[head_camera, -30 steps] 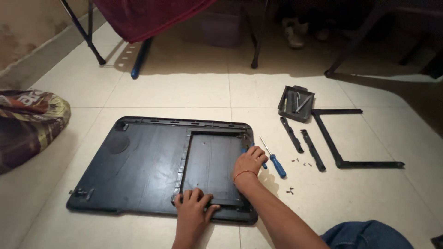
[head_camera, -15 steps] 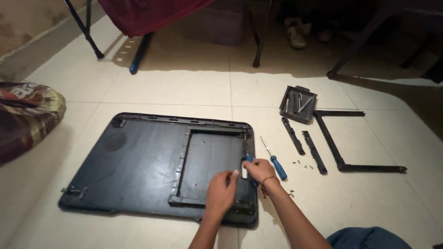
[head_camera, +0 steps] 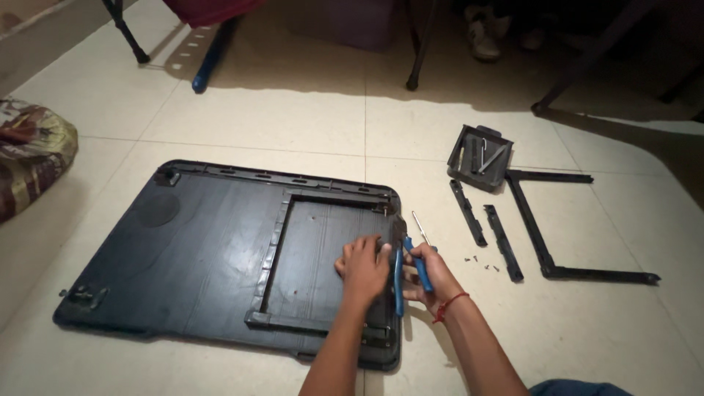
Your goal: The person disassembles a black plastic folding stool by removing screws and detaching metal frame components. They use a screwdriver to loosen screws and pliers to remove fasteners, placing parts on the floor.
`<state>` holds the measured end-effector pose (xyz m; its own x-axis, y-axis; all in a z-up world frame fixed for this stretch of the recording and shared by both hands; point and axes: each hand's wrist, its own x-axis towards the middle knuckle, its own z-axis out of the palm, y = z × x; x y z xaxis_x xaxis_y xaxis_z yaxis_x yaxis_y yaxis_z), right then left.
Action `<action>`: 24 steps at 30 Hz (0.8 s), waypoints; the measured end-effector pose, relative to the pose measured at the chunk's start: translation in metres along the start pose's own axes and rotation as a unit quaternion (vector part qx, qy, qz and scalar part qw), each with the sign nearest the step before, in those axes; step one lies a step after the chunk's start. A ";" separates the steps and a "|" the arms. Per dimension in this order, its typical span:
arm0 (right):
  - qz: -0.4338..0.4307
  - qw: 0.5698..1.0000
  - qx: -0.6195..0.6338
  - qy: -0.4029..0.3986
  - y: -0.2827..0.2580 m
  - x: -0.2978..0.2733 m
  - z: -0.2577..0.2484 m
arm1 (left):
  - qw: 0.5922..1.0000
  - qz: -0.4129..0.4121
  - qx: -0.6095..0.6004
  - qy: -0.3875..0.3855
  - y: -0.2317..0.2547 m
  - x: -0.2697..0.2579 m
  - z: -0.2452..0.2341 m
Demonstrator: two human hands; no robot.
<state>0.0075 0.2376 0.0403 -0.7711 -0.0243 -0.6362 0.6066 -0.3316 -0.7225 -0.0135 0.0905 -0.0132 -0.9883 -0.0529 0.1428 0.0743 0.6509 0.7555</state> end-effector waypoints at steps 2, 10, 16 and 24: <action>-0.007 1.000 -0.017 -0.010 0.003 0.001 -0.003 | 1.000 0.016 0.005 0.007 0.003 -0.005 -0.001; -0.008 1.000 -0.008 -0.002 -0.003 0.022 0.002 | 0.996 -0.070 -0.045 -0.021 0.028 -0.033 -0.006; 0.002 1.000 -0.001 -0.011 -0.003 0.021 -0.003 | 0.997 -0.057 -0.058 -0.009 0.026 -0.038 -0.004; -0.002 0.999 -0.046 0.004 -0.007 0.016 0.000 | 0.993 -0.083 -0.072 -0.041 0.033 -0.041 -0.015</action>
<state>-0.0094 0.2398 0.0352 -0.7719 -0.0158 -0.6355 0.6194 -0.2440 -0.7462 0.0313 0.1032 0.0156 -0.9956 -0.0853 -0.0390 -0.0780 0.5223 0.8492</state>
